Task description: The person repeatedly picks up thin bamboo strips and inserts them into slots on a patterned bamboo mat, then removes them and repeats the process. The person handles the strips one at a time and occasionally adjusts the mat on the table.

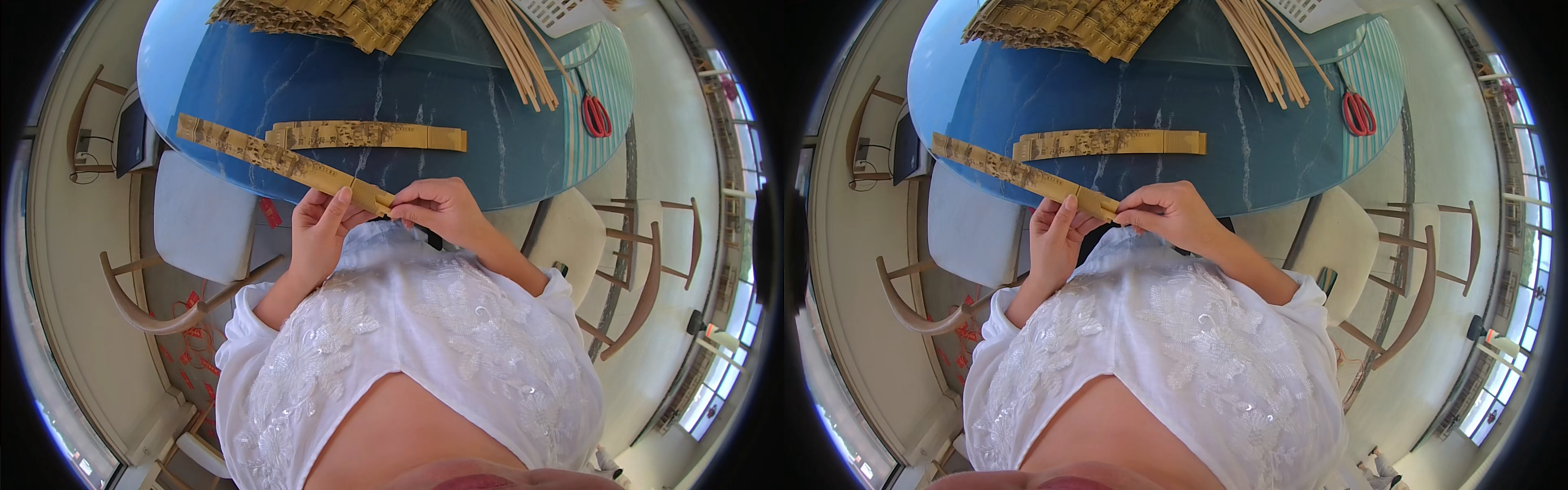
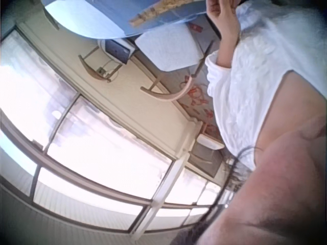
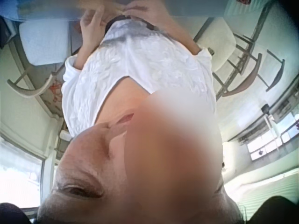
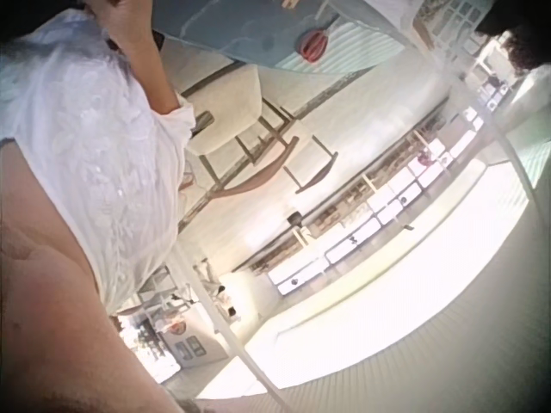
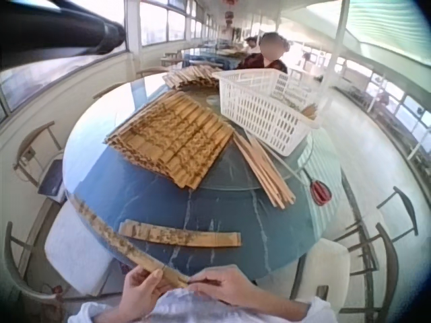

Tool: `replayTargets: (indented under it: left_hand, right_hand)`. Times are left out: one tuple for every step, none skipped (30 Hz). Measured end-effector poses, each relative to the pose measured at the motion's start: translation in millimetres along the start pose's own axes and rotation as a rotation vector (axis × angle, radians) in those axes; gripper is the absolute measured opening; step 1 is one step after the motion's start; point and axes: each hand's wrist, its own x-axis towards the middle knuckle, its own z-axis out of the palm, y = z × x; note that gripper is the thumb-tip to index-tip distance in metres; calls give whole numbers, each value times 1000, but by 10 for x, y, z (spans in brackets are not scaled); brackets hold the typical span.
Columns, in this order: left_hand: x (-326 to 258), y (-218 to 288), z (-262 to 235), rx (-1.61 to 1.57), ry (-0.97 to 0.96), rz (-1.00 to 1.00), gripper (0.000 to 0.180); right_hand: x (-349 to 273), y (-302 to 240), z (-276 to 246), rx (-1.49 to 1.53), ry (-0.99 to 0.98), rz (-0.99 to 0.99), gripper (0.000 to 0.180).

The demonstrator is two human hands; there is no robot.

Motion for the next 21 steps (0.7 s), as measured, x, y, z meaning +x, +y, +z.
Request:
replayTargets:
  left_hand:
    - [16, -9, 3, -9, -12, -15, 19]
    - [51, -1, -15, -18, -24, -30, 19]
    - [82, 6, -32, -27, -36, -44, 19]
    - [101, 9, -39, -11, -48, -25, 19]
    - [102, 0, -36, 5, -35, -4, 19]
    - [104, -9, -33, 20, -22, 17, 19]
    - [109, -14, -26, 35, -10, 38, 19]
    - [108, -19, -7, 90, 1, 59, 18]
    - [109, -20, 19, 144, 11, 79, 17]
    - [125, -24, 38, 198, 20, 100, 16]
    - [141, -34, 24, 203, 20, 113, 16]
    - [160, -43, -11, 209, 22, 128, 16]
    - [179, -42, -40, 214, 25, 143, 16]
    - [198, -33, -61, 201, 32, 148, 16]
    - [222, -18, -82, 185, 38, 152, 16]
    - [240, -3, -92, 171, 41, 156, 17]
    - [247, 6, -110, 163, 48, 156, 17]
    - [276, 6, -123, 155, 47, 155, 17]
    - [304, 3, -134, 147, 48, 155, 17]
    - [324, 6, -152, 136, 54, 158, 18]
    - [345, 4, -170, 124, 62, 160, 19]
  right_hand:
    - [19, 5, 20, -13, 11, -20, 11]
    - [43, -10, 28, -26, 25, -18, 10]
    - [56, -11, 37, -58, 59, -43, 10]
    - [61, -7, 46, -90, 92, -67, 11]
    - [71, 1, 57, -122, 118, -95, 11]
    - [80, 18, 58, -182, 146, -138, 12]
    - [89, 39, 55, -243, 176, -181, 13]
    - [96, 49, 40, -305, 202, -222, 14]
    - [99, 35, 8, -336, 204, -243, 16]
    - [99, 7, -39, -367, 207, -263, 17]
    - [95, -18, -86, -395, 205, -283, 19]
    - [92, -48, -186, -446, 312, -313, 20]
    - [85, -71, -335, -497, 420, -342, 21]
    - [82, -77, -514, -662, 607, -360, 22]
    - [76, -79, -708, -830, 796, -375, 24]
    - [48, -52, -915, -995, 922, -360, 25]
    - [21, -23, -1082, -1166, 1045, -344, 26]
    - [-10, 15, -1208, -1210, 1075, -320, 27]
    - [-37, 58, -1312, -1254, 1105, -297, 27]
    - [-38, 73, -1359, -1292, 1132, -274, 28]
    - [-32, 72, -1369, -1181, 1105, -190, 28]
